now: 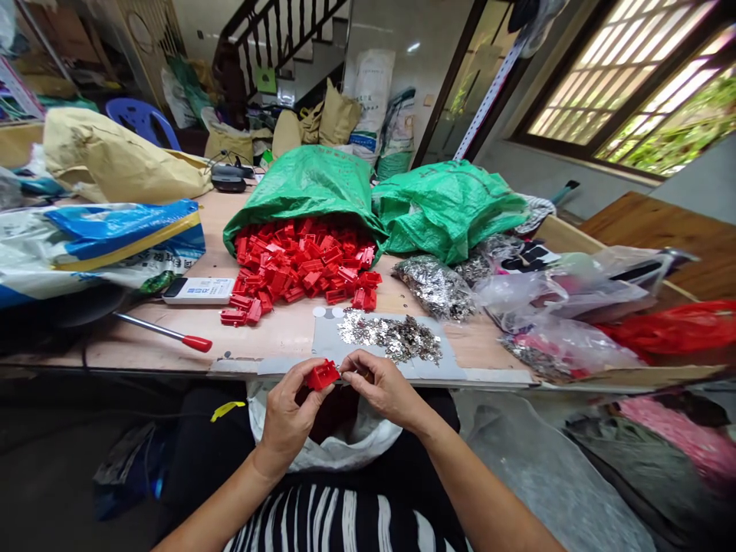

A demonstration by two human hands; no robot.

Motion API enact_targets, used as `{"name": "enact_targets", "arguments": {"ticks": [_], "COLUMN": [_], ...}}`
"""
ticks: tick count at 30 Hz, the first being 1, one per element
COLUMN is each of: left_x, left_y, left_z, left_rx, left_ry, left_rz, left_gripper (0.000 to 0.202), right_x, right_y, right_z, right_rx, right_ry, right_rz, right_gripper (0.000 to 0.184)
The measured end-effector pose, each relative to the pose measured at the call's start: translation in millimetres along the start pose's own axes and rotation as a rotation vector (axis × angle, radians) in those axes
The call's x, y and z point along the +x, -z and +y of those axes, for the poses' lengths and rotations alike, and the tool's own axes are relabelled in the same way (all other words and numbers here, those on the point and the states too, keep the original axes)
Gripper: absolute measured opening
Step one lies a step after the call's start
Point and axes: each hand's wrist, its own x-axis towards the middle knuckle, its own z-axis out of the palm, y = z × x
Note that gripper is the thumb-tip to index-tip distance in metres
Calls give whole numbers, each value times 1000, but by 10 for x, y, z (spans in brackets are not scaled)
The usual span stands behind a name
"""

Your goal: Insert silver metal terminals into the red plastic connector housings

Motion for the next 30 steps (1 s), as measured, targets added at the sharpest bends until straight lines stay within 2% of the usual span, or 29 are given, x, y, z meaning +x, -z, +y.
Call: {"name": "enact_targets", "arguments": {"ticks": [5,9,14,20,26,30], "left_x": [-11,-11,-12,-49,-73,-79], "left_y": [4,0,-1,-19,-18,-18], "left_z": [49,58,53,39,36,21], "left_rx": [36,33,60,44,23,34], "left_ry": [-80,-75,-91,-84,-58,-57], "left_rz": [-16,-14,-20,-58,-66,-64], "left_gripper": [30,29,29,30,31,31], "right_x": [-6,-10,-14,-20,-10,5], "right_y": [-5,5,31,16,7,-3], "right_z": [-56,-107,-134,-140,-102,-88], "right_rx": [-165,-258,-252,-246,-212,-237], "right_ry": [60,105,139,118,23,52], "right_rz": [2,-32,-22,-86,-48,-46], "right_gripper": [10,14,19,21,8,7]}}
